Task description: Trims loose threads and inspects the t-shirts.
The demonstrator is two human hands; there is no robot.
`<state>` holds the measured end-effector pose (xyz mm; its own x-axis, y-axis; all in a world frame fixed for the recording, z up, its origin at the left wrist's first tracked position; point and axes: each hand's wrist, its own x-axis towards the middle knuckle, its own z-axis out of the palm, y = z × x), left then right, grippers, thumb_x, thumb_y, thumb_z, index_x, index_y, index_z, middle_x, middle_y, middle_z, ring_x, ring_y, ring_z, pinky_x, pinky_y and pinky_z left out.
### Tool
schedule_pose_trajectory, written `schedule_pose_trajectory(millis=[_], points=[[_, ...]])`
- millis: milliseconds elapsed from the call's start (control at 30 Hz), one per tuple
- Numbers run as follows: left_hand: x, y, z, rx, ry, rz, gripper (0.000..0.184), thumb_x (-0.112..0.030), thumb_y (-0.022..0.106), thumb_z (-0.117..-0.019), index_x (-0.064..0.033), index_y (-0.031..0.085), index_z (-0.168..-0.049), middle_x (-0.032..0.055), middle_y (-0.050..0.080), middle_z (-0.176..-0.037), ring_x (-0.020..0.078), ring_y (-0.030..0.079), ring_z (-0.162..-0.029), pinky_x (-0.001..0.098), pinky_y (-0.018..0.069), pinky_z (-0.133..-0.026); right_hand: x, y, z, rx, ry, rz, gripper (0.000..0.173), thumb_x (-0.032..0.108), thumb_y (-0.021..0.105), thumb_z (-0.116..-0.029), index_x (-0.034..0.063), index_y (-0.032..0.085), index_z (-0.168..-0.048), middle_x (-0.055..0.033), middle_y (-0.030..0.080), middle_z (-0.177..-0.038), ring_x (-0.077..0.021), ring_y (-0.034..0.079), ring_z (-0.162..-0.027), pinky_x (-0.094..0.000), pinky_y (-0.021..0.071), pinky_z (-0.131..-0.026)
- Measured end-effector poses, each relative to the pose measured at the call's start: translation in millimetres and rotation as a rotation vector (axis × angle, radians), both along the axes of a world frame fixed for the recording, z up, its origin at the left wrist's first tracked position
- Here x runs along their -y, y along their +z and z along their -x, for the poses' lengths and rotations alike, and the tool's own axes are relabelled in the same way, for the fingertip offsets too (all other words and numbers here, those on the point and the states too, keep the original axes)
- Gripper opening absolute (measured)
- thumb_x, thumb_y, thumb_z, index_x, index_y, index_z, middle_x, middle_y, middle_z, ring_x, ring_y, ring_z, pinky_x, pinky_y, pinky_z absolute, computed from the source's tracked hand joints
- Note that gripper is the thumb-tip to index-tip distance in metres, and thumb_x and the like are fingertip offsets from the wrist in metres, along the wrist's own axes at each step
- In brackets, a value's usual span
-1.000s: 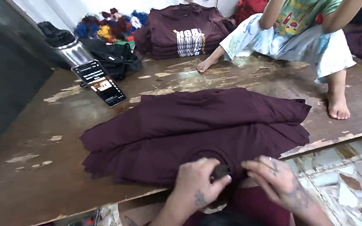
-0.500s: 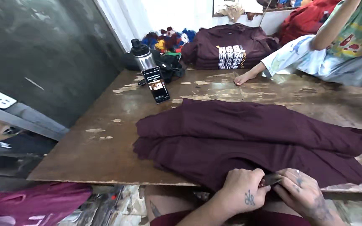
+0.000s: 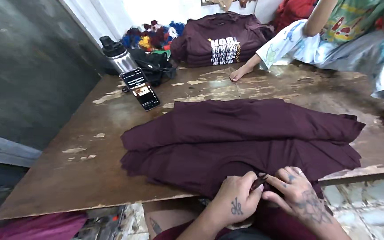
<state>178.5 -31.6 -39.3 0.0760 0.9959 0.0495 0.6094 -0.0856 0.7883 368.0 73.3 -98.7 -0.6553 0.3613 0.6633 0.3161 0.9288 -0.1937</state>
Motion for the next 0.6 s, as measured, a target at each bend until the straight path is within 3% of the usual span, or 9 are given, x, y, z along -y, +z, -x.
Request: schedule_pose_trajectory(millis=[67, 133, 233, 300, 367, 467, 600], points=[[7.2, -9.1, -7.9, -0.03, 0.066, -0.139, 0.019, -0.018, 0.058, -0.099, -0.002, 0.065, -0.092, 0.0067, 0.062, -0.066, 0.0174, 0.062, -0.058, 0.0352, 0.0515, -0.054, 5.9, 1.6, 1.6, 0.001, 0.017, 0.044, 0.046, 0.053, 0.046, -0.1029, 0.0201, 0.078, -0.101, -0.0038, 0.061, -0.073, -0.0201, 0.061, -0.071, -0.0385, 0.0492, -0.075], [13.4, -20.7, -15.3, -0.059, 0.054, -0.3, 0.014, -0.018, 0.064, -0.0932, -0.0049, 0.066, -0.089, 0.0038, 0.061, -0.065, 0.0138, 0.061, -0.055, 0.0307, 0.0501, -0.05, 12.7, 4.4, 0.5, -0.073, 0.091, 0.111, 0.027, 0.036, 0.056, -0.0986, 0.0177, 0.075, -0.095, -0.0049, 0.064, -0.082, -0.0179, 0.064, -0.081, -0.0334, 0.052, -0.079], [21.0, -24.6, -11.0, 0.009, -0.186, -0.388, 0.016, -0.022, 0.068, -0.0945, -0.0066, 0.068, -0.09, 0.0027, 0.066, -0.071, 0.009, 0.063, -0.061, 0.0243, 0.0528, -0.055, 19.4, 1.0, -8.0, -0.234, 0.169, 0.159, 0.018, 0.023, 0.057, -0.1033, 0.0111, 0.069, -0.099, -0.0062, 0.069, -0.094, -0.0138, 0.068, -0.097, -0.025, 0.0555, -0.09], [18.5, -12.2, -3.1, -0.078, -0.15, -0.378, 0.025, -0.033, 0.066, -0.0952, -0.0091, 0.067, -0.102, 0.0015, 0.068, -0.079, 0.0084, 0.063, -0.063, 0.0254, 0.0537, -0.053, 21.2, -1.8, -17.0, -0.296, 0.148, 0.147, 0.021, 0.022, 0.051, -0.1079, 0.0071, 0.062, -0.097, -0.0077, 0.071, -0.093, -0.0146, 0.072, -0.098, -0.0283, 0.0568, -0.096], [10.3, 3.2, 2.8, -0.258, -0.051, -0.36, 0.044, -0.038, 0.058, -0.0952, -0.0072, 0.066, -0.126, 0.0071, 0.07, -0.09, 0.018, 0.065, -0.065, 0.0365, 0.0534, -0.051, 24.9, -5.9, -25.1, -0.309, 0.122, 0.144, 0.022, 0.022, 0.047, -0.1093, 0.0071, 0.058, -0.097, -0.0072, 0.068, -0.09, -0.0151, 0.072, -0.095, -0.0328, 0.056, -0.099], [2.4, 10.5, 5.0, -0.442, -0.053, -0.436, 0.038, -0.026, 0.05, -0.0971, -0.0099, 0.072, -0.122, 0.0088, 0.066, -0.085, 0.0233, 0.065, -0.066, 0.0377, 0.0508, -0.051, 31.3, -10.0, -30.1, -0.32, 0.059, 0.111, 0.019, 0.025, 0.051, -0.1082, 0.0095, 0.059, -0.1, -0.0053, 0.061, -0.09, -0.0148, 0.067, -0.093, -0.0323, 0.0553, -0.098], [0.0, 14.5, -4.4, -0.546, -0.145, -0.469, 0.034, -0.018, 0.056, -0.0916, -0.0128, 0.076, -0.119, 0.0083, 0.066, -0.082, 0.0255, 0.066, -0.066, 0.0387, 0.0521, -0.053, 32.8, -4.1, -25.8, -0.331, -0.003, 0.06, 0.021, 0.029, 0.052, -0.1073, 0.012, 0.06, -0.1, -0.0043, 0.057, -0.092, -0.0156, 0.062, -0.096, -0.0299, 0.0519, -0.095]])
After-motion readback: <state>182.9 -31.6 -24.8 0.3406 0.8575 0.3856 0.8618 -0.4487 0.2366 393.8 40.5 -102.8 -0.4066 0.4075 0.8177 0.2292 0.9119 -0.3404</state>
